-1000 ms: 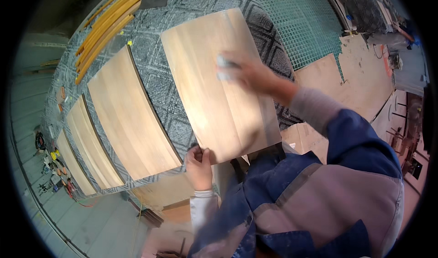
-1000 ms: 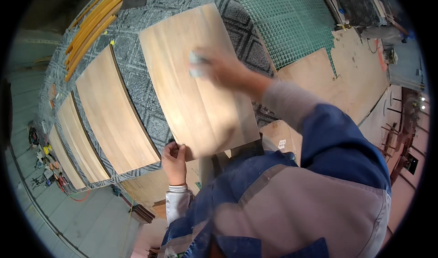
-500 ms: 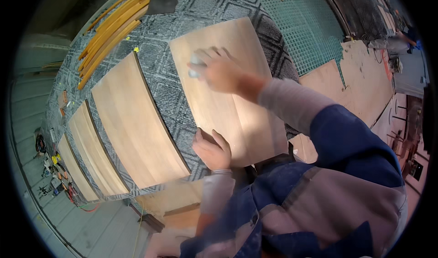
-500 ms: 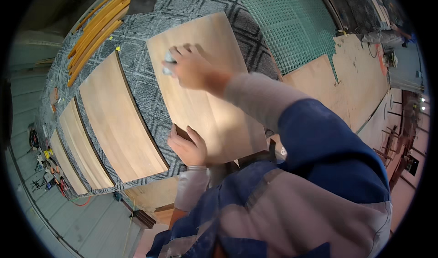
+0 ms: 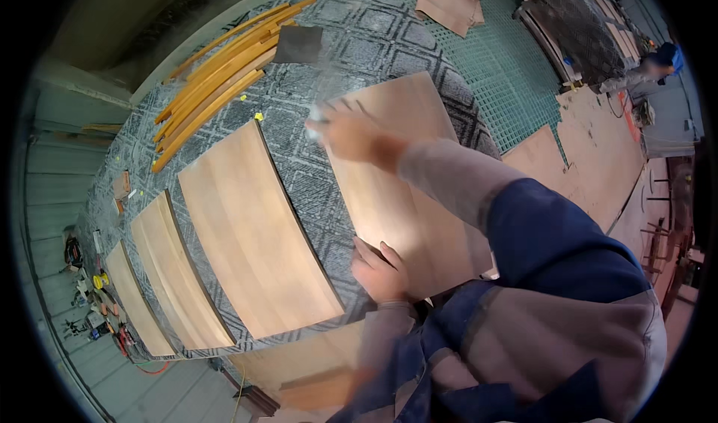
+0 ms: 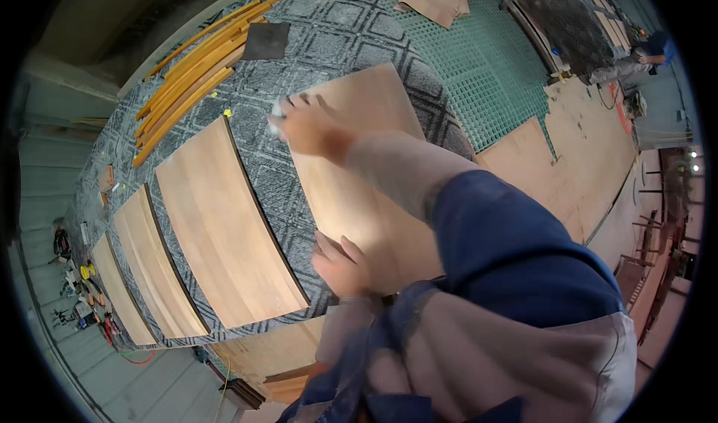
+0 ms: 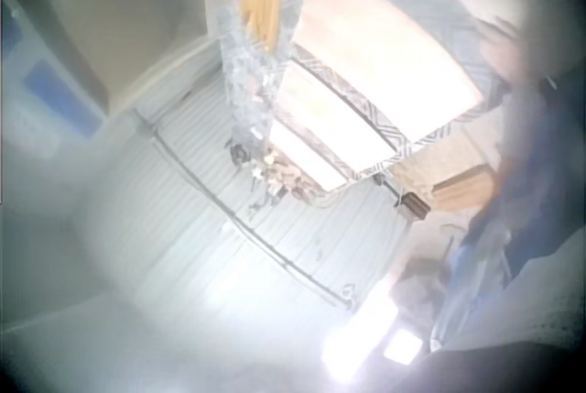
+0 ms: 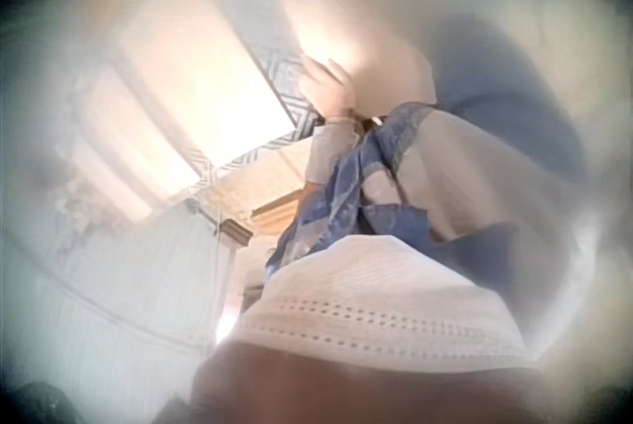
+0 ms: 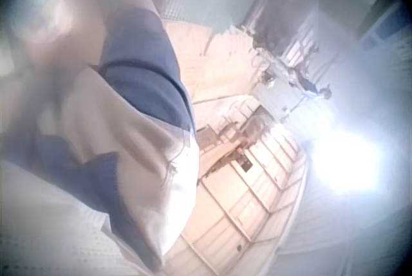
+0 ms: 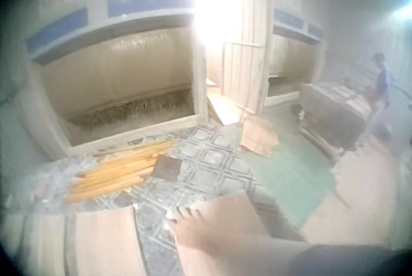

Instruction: The person sands wooden boards first by hand with a block and then using an electric sander, flipping the boards to sand different sides.

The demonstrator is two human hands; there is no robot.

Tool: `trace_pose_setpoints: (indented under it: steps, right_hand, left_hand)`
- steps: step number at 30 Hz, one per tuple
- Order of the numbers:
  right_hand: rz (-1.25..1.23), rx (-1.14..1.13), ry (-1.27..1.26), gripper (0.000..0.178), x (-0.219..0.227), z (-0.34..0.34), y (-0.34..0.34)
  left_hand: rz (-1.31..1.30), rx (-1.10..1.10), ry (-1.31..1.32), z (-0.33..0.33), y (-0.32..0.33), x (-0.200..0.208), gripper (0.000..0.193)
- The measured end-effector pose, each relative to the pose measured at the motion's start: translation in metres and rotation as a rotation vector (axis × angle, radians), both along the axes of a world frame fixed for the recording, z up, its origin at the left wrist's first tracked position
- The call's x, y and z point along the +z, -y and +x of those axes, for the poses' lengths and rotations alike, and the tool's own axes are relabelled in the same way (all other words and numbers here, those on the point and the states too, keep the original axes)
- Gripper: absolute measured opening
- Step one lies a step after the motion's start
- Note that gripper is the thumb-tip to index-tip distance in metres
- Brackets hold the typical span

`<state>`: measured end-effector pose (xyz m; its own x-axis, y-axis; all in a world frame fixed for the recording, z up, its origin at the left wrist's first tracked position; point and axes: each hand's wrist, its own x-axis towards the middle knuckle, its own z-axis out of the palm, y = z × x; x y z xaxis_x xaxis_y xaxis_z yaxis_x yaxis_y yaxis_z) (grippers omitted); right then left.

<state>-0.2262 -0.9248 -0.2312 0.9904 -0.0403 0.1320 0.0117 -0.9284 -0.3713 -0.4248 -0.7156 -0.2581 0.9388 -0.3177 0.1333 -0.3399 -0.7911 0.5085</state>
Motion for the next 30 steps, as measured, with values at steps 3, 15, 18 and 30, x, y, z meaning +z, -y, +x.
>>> trace_pose_setpoints:
  steps: [3,15,18,30]
  right_hand:
    - [-0.045,-0.102,0.035,0.045,0.004,0.023,0.016]
    - [0.088,-0.166,-0.158,0.046,-0.041,-0.050,0.127]
    - [-0.123,-0.189,-0.134,0.045,-0.018,-0.047,0.109]
    - [-0.145,-0.142,0.180,0.047,-0.040,-0.076,0.096]
  left_hand:
    - [0.023,-0.011,0.056,-0.002,0.005,0.004,0.062]
    - [0.009,0.006,0.025,-0.001,0.013,0.004,0.058]
    - [0.039,-0.003,0.033,-0.005,0.002,0.001,0.059]
    - [0.027,-0.052,0.132,-0.007,0.011,0.000,0.054]
